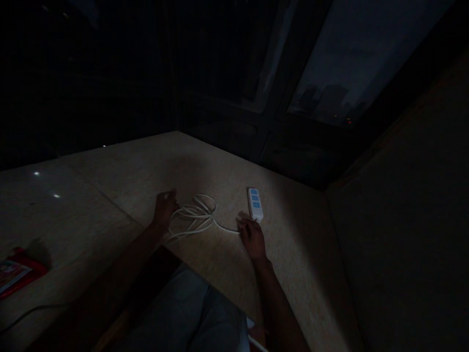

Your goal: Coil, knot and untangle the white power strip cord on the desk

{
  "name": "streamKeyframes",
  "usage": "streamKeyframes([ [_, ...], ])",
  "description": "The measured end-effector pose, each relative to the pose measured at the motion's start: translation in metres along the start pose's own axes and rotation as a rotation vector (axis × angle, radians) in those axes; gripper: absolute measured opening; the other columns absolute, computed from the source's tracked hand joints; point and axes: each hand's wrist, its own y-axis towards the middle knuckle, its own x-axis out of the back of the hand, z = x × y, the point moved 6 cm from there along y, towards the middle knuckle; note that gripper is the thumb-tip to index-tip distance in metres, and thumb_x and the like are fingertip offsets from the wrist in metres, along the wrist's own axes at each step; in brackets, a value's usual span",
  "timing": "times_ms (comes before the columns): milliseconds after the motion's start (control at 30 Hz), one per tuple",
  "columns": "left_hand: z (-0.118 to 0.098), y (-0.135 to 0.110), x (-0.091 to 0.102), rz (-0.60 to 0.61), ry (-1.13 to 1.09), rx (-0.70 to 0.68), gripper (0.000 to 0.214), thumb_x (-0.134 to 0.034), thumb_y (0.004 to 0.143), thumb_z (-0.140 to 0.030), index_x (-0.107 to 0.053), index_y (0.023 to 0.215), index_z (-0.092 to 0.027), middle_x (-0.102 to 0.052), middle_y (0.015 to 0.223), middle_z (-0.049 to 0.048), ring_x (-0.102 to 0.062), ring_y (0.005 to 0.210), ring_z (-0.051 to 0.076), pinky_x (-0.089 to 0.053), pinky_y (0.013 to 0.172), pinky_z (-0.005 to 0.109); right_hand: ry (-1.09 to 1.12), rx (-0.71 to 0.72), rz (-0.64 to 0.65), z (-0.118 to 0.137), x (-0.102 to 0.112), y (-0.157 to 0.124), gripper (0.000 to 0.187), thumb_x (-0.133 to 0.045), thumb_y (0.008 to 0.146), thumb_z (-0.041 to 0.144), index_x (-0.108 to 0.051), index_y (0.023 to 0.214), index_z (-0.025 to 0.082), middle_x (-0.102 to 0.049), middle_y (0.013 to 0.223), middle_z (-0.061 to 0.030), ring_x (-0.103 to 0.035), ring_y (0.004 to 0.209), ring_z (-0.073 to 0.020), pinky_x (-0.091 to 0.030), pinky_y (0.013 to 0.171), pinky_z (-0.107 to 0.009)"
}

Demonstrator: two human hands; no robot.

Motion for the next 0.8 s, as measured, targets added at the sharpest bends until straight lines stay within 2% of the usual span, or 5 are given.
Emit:
streamKeyframes([
  [133,-0.008,0.016,-0.013,0.084,0.112,-0.098,0.038,-0.069,0.061,-0.023,-0.053,0.096,-0.023,-0.054,0.068,-0.0062,-0.051,0.051,0.010,-0.041,0.045,0.018,-0.044,-0.023,-0.002,-0.006,-0.005,0.000,0.038,-0.049,0.092,0.043,-0.066,0.117,0.018,-0.068,0.116,-0.0151,-0.064,0.107,-0.0292,-0.051,0.093,-0.048],
  [333,-0.005,0.010,-0.032,0.204,0.049,-0.008,0.032,-0.070,0.058,-0.028,-0.059,0.087,-0.020,-0.050,0.055,-0.0074,-0.043,0.042,0.009,-0.034,0.038,0.018,-0.093,-0.005,0.014,0.012,-0.015,0.005,0.038,-0.047,0.092,0.038,-0.064,0.119,0.017,-0.067,0.117,-0.0158,-0.061,0.110,-0.0303,-0.050,0.096,-0.049],
  [533,-0.017,-0.014,-0.052,0.497,-0.230,0.113,0.037,-0.072,0.058,-0.026,-0.061,0.093,-0.018,-0.040,0.045,-0.0110,-0.031,0.034,0.005,-0.025,0.037,0.019,0.182,0.200,0.138,0.078,-0.036,0.025,0.039,-0.043,0.092,0.026,-0.059,0.127,0.021,-0.061,0.123,-0.0116,-0.057,0.118,-0.0243,-0.046,0.103,-0.042],
  [633,-0.026,-0.024,-0.058,0.556,-0.372,0.145,0.038,-0.072,0.056,-0.022,-0.062,0.092,-0.018,-0.043,0.050,-0.0106,-0.027,0.035,0.003,-0.024,0.037,0.018,0.294,0.245,0.188,0.120,-0.048,0.038,0.042,-0.045,0.094,0.028,-0.053,0.135,0.024,-0.055,0.133,-0.0099,-0.051,0.126,-0.0233,-0.041,0.108,-0.041],
  [800,-0.049,-0.034,-0.062,0.610,-0.512,0.119,0.034,-0.071,0.058,-0.017,-0.064,0.092,-0.017,-0.042,0.049,-0.0106,-0.030,0.037,0.002,-0.026,0.040,0.018,0.206,0.280,0.316,0.164,-0.078,0.049,0.080,-0.069,0.081,0.028,-0.030,0.150,0.020,-0.047,0.145,-0.0138,-0.045,0.132,-0.0283,-0.038,0.110,-0.045],
])
